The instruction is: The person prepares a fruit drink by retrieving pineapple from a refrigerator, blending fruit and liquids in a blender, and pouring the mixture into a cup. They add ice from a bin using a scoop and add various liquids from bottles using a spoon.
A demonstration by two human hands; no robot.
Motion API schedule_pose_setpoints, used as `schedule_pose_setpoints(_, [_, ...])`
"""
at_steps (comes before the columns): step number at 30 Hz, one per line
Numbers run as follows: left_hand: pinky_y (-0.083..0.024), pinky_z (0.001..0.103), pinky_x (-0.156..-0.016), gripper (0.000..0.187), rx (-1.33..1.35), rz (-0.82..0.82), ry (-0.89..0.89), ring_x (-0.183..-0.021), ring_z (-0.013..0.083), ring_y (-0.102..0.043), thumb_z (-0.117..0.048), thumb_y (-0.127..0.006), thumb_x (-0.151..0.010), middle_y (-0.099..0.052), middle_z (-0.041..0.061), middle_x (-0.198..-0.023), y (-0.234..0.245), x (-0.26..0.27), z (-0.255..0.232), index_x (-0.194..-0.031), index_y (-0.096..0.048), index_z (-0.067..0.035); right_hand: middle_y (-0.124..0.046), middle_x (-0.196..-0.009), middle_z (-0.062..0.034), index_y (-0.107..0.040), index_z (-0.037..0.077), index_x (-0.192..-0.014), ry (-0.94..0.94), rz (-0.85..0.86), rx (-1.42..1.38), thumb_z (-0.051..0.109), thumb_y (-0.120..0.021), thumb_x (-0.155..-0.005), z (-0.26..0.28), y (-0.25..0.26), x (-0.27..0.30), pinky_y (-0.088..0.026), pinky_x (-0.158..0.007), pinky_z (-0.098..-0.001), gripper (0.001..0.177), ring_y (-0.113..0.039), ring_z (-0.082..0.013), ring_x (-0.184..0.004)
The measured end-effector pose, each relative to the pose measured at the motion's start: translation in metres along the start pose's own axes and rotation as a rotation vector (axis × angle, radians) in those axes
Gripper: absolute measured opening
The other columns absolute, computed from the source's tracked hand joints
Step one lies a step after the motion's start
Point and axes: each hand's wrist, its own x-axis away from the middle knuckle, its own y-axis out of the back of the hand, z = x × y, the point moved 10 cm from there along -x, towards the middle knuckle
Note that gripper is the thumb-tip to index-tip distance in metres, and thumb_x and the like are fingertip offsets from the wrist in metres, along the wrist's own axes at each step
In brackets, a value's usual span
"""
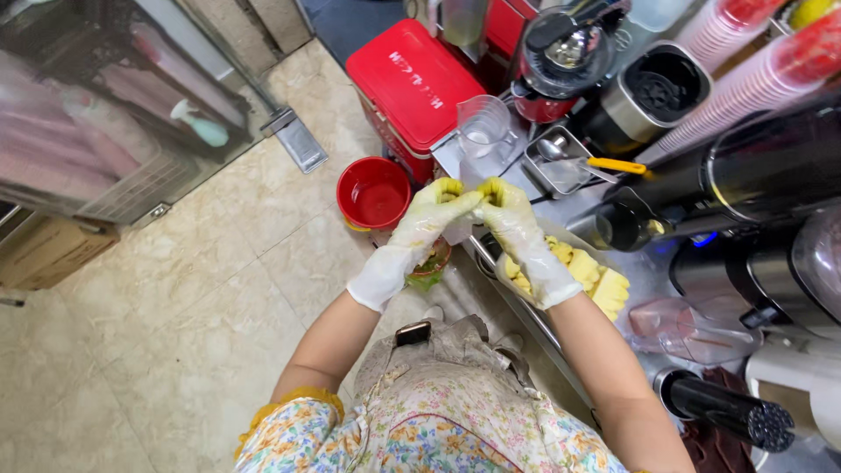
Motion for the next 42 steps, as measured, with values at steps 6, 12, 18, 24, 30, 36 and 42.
schedule_pose_setpoints(6, [-0.044,0.03,-0.057,0.035,0.507,0.048,0.12,-0.07,0.0125,-0.06,-0.03,-0.077,-0.09,-0.069,0.003,-0.087,0.04,-0.002,0.073,-0.111,-0.07,-0.003,-0.062,-0.075,-0.001,-0.064,0.004,-0.089,-0.137,0.129,0.023,0.024,-0.071,-0.095,-0.017,-0.014,-0.006,-0.046,-0.064,-0.0266,0.022,-0.056,-0.0105,-0.067])
schedule_pose_setpoints(12, [-0.055,0.035,-0.071,0.021,-0.494,-0.451,-0.281,-0.077,0.023,-0.071,-0.015,-0.08,-0.084,-0.07,0.01,-0.087,0.082,0.044,-0.005,-0.1,-0.072,-0.004,-0.063,-0.076,-0.0008,-0.064,0.002,-0.092,0.091,-0.076,0.435,0.022,-0.071,-0.098,0.016,-0.021,-0.009,-0.045,-0.064,-0.0269,0.022,-0.053,-0.0102,-0.071])
schedule_pose_setpoints(18, [-0.055,0.04,-0.086,0.021,-0.672,-0.32,-0.848,-0.097,0.0344,-0.068,-0.001,-0.063,-0.096,-0.069,0.015,-0.11,0.031,0.065,-0.03,-0.116,-0.062,-0.008,-0.07,-0.083,-0.0063,-0.063,0.003,-0.096,0.33,-0.116,0.468,0.017,-0.069,-0.098,0.069,-0.066,0.013,-0.053,-0.069,-0.0314,0.015,-0.068,-0.0158,-0.075])
schedule_pose_setpoints(24, [-0.053,0.03,-0.085,0.043,0.146,-0.178,-0.124,-0.095,0.0107,-0.062,-0.012,-0.043,-0.115,-0.067,0.012,-0.119,0.053,-0.012,0.092,-0.158,-0.047,-0.011,-0.064,-0.086,-0.0152,-0.064,0.005,-0.095,0.698,-0.1,0.925,0.012,-0.076,-0.088,0.073,-0.111,0.036,-0.049,-0.071,-0.0475,0.016,-0.062,-0.0384,-0.081])
schedule_pose_setpoints(30, [-0.056,0.034,-0.098,0.037,1.061,-0.203,-0.239,-0.117,0.0243,-0.067,-0.001,-0.059,-0.102,-0.064,0.014,-0.132,0.057,-0.06,0.137,-0.138,-0.058,0.003,-0.063,-0.089,-0.0182,-0.062,0.002,-0.103,0.647,-0.137,0.845,0.013,-0.07,-0.093,0.038,-0.107,0.017,-0.049,-0.07,-0.0481,0.017,-0.062,-0.0403,-0.082])
schedule_pose_setpoints(36, [-0.057,0.037,-0.1,0.033,1.23,-0.295,-0.196,-0.114,0.0272,-0.068,-0.006,-0.058,-0.1,-0.064,0.016,-0.128,0.054,-0.085,0.145,-0.132,-0.06,0.003,-0.065,-0.086,-0.0216,-0.061,0.002,-0.096,0.484,-0.095,0.741,0.017,-0.068,-0.097,0.01,-0.089,-0.011,-0.05,-0.068,-0.0488,0.017,-0.064,-0.0438,-0.08])
schedule_pose_setpoints(42, [-0.052,0.035,-0.091,0.043,0.138,-0.536,-0.205,-0.107,0.0245,-0.062,-0.007,-0.061,-0.1,-0.062,0.017,-0.124,0.077,-0.081,0.132,-0.142,-0.059,0.002,-0.067,-0.083,-0.0215,-0.06,0.001,-0.097,0.306,-0.111,0.652,0.019,-0.066,-0.098,-0.022,-0.07,-0.02,-0.052,-0.067,-0.0469,0.019,-0.066,-0.0428,-0.077])
